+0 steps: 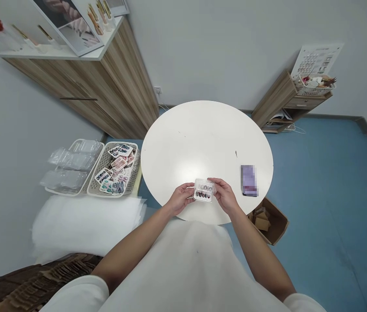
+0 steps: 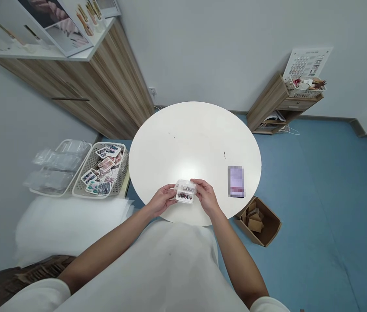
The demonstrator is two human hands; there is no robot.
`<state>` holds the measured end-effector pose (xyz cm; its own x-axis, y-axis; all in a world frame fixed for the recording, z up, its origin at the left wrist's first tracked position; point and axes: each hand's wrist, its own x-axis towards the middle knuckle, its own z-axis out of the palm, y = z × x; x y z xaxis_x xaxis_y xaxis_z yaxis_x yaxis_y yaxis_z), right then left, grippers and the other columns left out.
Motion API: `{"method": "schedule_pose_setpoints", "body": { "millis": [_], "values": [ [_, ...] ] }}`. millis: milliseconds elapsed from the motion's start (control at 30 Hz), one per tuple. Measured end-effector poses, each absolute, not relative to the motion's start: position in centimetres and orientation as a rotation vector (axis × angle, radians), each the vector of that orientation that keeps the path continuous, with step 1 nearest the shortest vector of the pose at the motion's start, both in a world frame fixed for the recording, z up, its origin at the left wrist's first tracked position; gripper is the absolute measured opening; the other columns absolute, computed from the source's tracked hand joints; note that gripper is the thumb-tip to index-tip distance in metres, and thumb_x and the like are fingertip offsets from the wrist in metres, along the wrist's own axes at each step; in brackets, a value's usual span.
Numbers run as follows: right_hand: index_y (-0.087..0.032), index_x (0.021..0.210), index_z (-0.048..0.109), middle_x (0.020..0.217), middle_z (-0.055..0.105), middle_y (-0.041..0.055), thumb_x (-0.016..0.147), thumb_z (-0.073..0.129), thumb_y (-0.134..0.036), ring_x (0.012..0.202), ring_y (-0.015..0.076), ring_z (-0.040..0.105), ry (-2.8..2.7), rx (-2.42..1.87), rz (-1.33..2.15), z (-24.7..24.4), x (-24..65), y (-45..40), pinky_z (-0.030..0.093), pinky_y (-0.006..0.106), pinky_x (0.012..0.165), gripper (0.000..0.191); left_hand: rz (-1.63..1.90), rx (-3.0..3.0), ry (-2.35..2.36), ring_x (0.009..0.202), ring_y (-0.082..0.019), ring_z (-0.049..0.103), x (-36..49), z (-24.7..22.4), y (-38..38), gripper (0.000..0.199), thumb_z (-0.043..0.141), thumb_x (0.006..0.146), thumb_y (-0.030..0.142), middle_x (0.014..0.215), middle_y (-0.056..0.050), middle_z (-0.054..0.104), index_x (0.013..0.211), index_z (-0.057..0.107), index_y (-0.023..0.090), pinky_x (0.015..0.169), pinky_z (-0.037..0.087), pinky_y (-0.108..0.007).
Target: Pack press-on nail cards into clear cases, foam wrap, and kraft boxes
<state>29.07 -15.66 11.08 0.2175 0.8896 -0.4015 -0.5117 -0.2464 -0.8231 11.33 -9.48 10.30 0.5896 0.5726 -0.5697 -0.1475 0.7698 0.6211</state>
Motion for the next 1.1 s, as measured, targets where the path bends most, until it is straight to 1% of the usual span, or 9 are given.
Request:
{"method": "schedule_pose_setpoints", "body": {
  "millis": [133,300,433,600,733,800,867,967,1100],
  "values": [
    [-0.025,0.094,0.062,0.11,0.06,0.0035,0.068,0.062,-0.033,0.098,0.0197,0.055,-0.359,-1.158,1.404,11.2,29.1,-16.0,0.044,0.034,0.082,0.027,0.451,0.546,0.858,0.077,-0.014,0.06,11.7,10.3,-9.7,0.036,0.07,0.064,0.026,0.087,-0.006,0.064,0.096,0.056,0.016,0.072,0.047,-0.028],
    [-0.027,0.105,0.055,0.113,0.058,0.0045,0.071,0.059,-0.042,0.096,0.021,0.057,-0.308,-1.131,1.513,11.0,29.3,-16.9,0.047,0.038,0.079,0.038,0.468,0.523,0.88,0.075,-0.012,0.06,12.2,10.1,-9.7,0.037,0.069,0.065,0.026,0.087,-0.006,0.064,0.098,0.055,0.017,0.07,0.047,-0.027],
    [-0.028,0.108,0.051,0.105,0.06,0.0033,0.069,0.062,-0.041,0.09,0.019,0.059,-0.336,-1.184,1.583,10.6,29.6,-17.4,0.048,0.039,0.08,0.043,0.499,0.515,0.895,0.075,-0.012,0.059,12.5,9.9,-9.5,0.033,0.068,0.067,0.026,0.087,-0.005,0.064,0.097,0.056,0.018,0.071,0.046,-0.027],
    [-0.026,0.105,0.052,0.093,0.063,0.0026,0.063,0.069,-0.036,0.084,0.0179,0.061,-0.368,-1.33,1.5,9.8,30.0,-17.4,0.049,0.038,0.078,0.047,0.501,0.526,0.908,0.079,-0.013,0.058,13.2,9.6,-9.5,0.031,0.065,0.069,0.031,0.089,-0.004,0.063,0.097,0.057,0.019,0.071,0.045,-0.027],
    [-0.025,0.106,0.051,0.092,0.063,0.0027,0.061,0.069,-0.037,0.083,0.0181,0.061,-0.37,-1.37,1.461,9.4,30.5,-17.0,0.05,0.038,0.077,0.05,0.505,0.589,0.976,0.089,-0.015,0.058,13.7,9.6,-9.8,0.05,0.064,0.07,0.034,0.103,-0.005,0.061,0.116,0.045,0.027,0.075,0.045,-0.031],
    [-0.025,0.106,0.051,0.091,0.063,0.0027,0.061,0.069,-0.038,0.082,0.0178,0.061,-0.375,-1.377,1.452,9.2,30.8,-16.8,0.05,0.038,0.076,0.05,0.457,0.66,1.011,0.091,-0.017,0.058,14.0,9.5,-9.9,0.059,0.066,0.068,0.035,0.102,-0.006,0.062,0.121,0.041,0.027,0.077,0.044,-0.033],
    [-0.025,0.106,0.05,0.09,0.063,0.0027,0.062,0.069,-0.038,0.08,0.0176,0.061,-0.387,-1.393,1.453,9.0,31.2,-16.6,0.05,0.038,0.076,0.05,0.383,0.752,1.022,0.089,-0.018,0.06,14.3,9.4,-10.0,0.055,0.067,0.066,0.037,0.096,-0.008,0.064,0.115,0.048,0.021,0.079,0.044,-0.034],
    [-0.025,0.106,0.049,0.088,0.063,0.0022,0.062,0.068,-0.037,0.076,0.0165,0.062,-0.417,-1.42,1.46,8.5,31.6,-16.1,0.05,0.037,0.074,0.049,0.333,0.848,1.044,0.08,-0.019,0.062,14.8,9.2,-9.9,0.041,0.068,0.064,0.04,0.084,-0.009,0.067,0.096,0.06,0.014,0.08,0.043,-0.034],
    [-0.025,0.108,0.047,0.083,0.06,0.0003,0.063,0.067,-0.037,0.071,0.0156,0.061,-0.5,-1.436,1.493,7.8,31.9,-15.1,0.05,0.037,0.073,0.051,0.381,0.834,1.097,0.072,-0.017,0.062,15.0,8.9,-9.8,0.035,0.068,0.063,0.04,0.077,-0.007,0.067,0.085,0.062,0.013,0.079,0.045,-0.034]
  ]
}}
